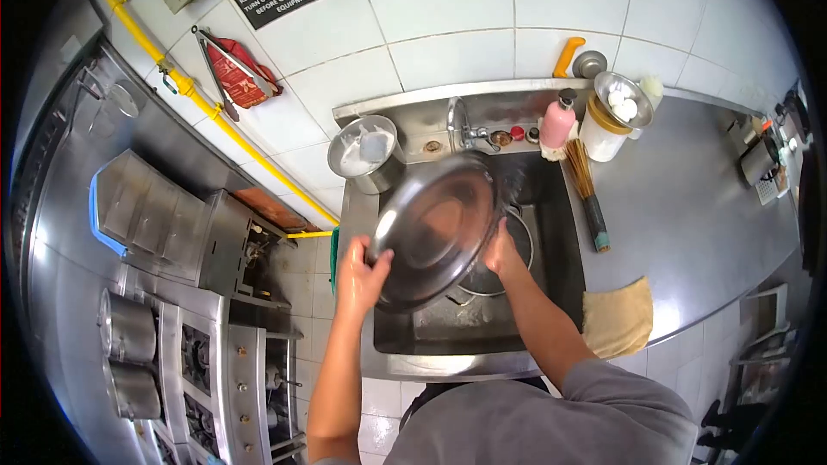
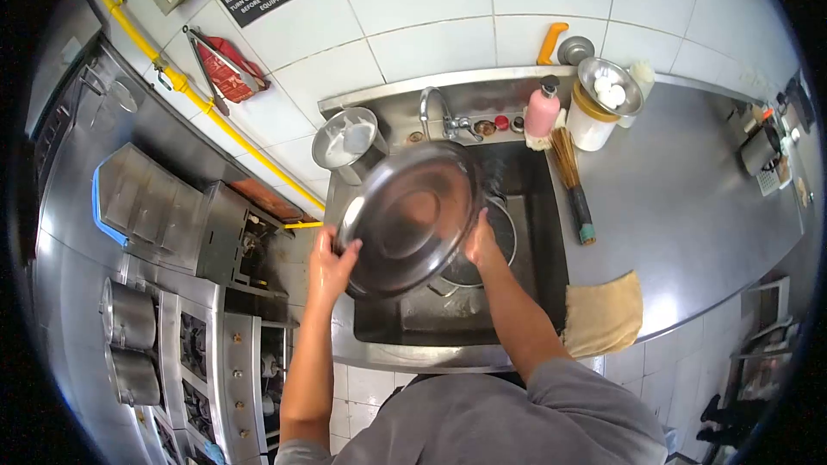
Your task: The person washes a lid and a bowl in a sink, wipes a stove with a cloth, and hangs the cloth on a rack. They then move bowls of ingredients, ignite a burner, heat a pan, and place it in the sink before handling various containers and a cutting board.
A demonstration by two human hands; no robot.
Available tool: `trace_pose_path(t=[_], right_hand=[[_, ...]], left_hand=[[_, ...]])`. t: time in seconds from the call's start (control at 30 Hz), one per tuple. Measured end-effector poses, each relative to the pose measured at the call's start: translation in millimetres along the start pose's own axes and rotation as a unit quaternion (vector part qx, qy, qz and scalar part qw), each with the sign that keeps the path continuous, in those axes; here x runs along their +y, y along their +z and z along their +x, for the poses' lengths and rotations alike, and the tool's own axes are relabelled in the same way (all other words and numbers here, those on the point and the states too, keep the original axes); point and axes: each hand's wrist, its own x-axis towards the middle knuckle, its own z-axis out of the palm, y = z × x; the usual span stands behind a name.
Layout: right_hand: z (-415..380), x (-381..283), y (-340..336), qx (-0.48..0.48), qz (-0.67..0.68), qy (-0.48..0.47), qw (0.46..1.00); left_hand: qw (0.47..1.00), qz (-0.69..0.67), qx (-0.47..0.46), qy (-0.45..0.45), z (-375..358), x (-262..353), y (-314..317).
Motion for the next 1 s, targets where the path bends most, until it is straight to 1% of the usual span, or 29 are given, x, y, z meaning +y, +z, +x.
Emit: trace_pose_path(t=[0.03,0.07,0.1,0.13,0.17,0.2,0.23,0.27,0.3,0.33,0.37,0.4,0.47,0.5,0.53,0.57,0.6,0.63,0.67,0.7,0.73,0.77,0.8,0.87,0.93,0.97,1.0], right_hand=[[2.2,-1.3,3.6,-0.004,0.051,-0.01,0.999],[5.7,-5.2,6.0,-0.006,0.047,-0.008,0.999],[11.5,-10.1,-1.7,-0.242,0.036,-0.052,0.968],[14.0,-14.0,-9.3,-0.463,0.026,-0.089,0.881],[-19.5,-42.1,17.3,-0.358,0.047,0.027,0.932],[-78.9,-65.7,74.9,-0.203,-0.003,0.018,0.979],[-86.9,-82.3,85.8,-0.181,-0.024,0.041,0.982],[-88.2,-98.1,84.6,-0.158,-0.044,0.063,0.985],[-75.4,-107.6,66.7,-0.156,-0.043,0.064,0.985],[-54.4,-113.8,39.7,-0.169,-0.143,0.051,0.974],[-42.2,-118.2,25.3,-0.18,-0.242,0.037,0.953],[-41.8,-120.6,24.2,-0.18,-0.244,0.036,0.952],[-46.0,-119.0,17.9,-0.163,-0.209,-0.012,0.964],[-47.3,-116.2,11.3,-0.164,-0.208,-0.014,0.964],[-48.9,-111.1,1.4,-0.123,-0.191,-0.069,0.971],[-51.4,-107.0,-8.9,-0.081,-0.174,-0.123,0.974],[-58.9,-105.0,-10.2,-0.08,-0.174,-0.126,0.973],[-69.4,-103.0,-8.6,-0.044,-0.144,-0.148,0.977],[-77.0,-104.4,-7.5,-0.008,-0.115,-0.17,0.979],[-82.4,-108.3,-5.6,0.012,-0.106,-0.184,0.977],[-87.0,-113.5,-7.2,0.005,-0.1,-0.189,0.977],[-88.9,-119.9,-9.6,0.011,-0.108,-0.19,0.976],[-89.2,-127.4,-15.8,0.016,-0.115,-0.191,0.975],[-88.2,-140.7,-30.3,0.007,-0.134,-0.194,0.972],[-88.6,-148.3,-37.1,0.008,-0.081,-0.218,0.972],[-87.2,-151.0,-40.1,0.011,-0.083,-0.215,0.973],[-83.2,-155.0,-40.8,0.046,-0.121,-0.208,0.97]], left_hand=[[1.0,-0.001,0.005,0.0,-8.3,2.7,-7.0],[0.994,0.013,-0.044,0.099,-17.3,6.6,-14.5],[0.976,0.028,-0.093,0.194,-24.0,10.8,-19.9],[0.978,0.025,-0.09,0.188,-28.6,15.9,-23.8],[0.95,0.081,-0.105,0.283,-32.6,20.8,-27.8],[0.909,0.137,-0.119,0.376,-35.0,22.1,-30.0],[0.894,0.189,-0.119,0.389,-41.4,8.5,-25.9],[0.895,0.189,-0.12,0.386,-39.9,-1.2,-22.8],[0.88,0.2,-0.105,0.418,-35.9,-9.8,-20.3],[0.863,0.21,-0.091,0.45,-32.5,-20.7,-17.3],[0.866,0.214,-0.108,0.44,-29.3,-38.4,-13.5],[0.866,0.213,-0.107,0.441,-25.2,-45.6,-7.6],[0.909,0.246,-0.012,0.335,-19.7,-58.5,4.4],[0.931,0.221,0.025,0.291,-15.9,-76.6,18.3],[0.93,0.22,0.024,0.294,-11.5,-77.0,31.5],[0.974,0.099,0.078,0.186,-9.3,-75.9,48.1],[0.989,-0.026,0.13,0.071,-5.0,-80.5,61.7],[0.957,-0.283,0.041,-0.041,-1.3,-132.3,83.9],[0.906,-0.383,0.01,-0.182,1.3,-137.8,94.5],[0.844,-0.482,-0.024,-0.234,5.4,-145.0,106.1],[0.766,-0.574,-0.057,-0.284,9.4,-146.8,116.1],[0.761,-0.565,-0.079,-0.309,13.4,-148.0,128.0],[0.751,-0.569,-0.086,-0.324,17.7,-136.2,136.6],[0.765,-0.528,-0.085,-0.359,28.6,-132.3,159.1],[0.755,-0.547,-0.084,-0.353,36.3,-131.1,175.5],[0.749,-0.563,-0.079,-0.339,41.0,-127.2,180.0],[0.744,-0.579,-0.076,-0.326,46.1,-123.2,181.6]])
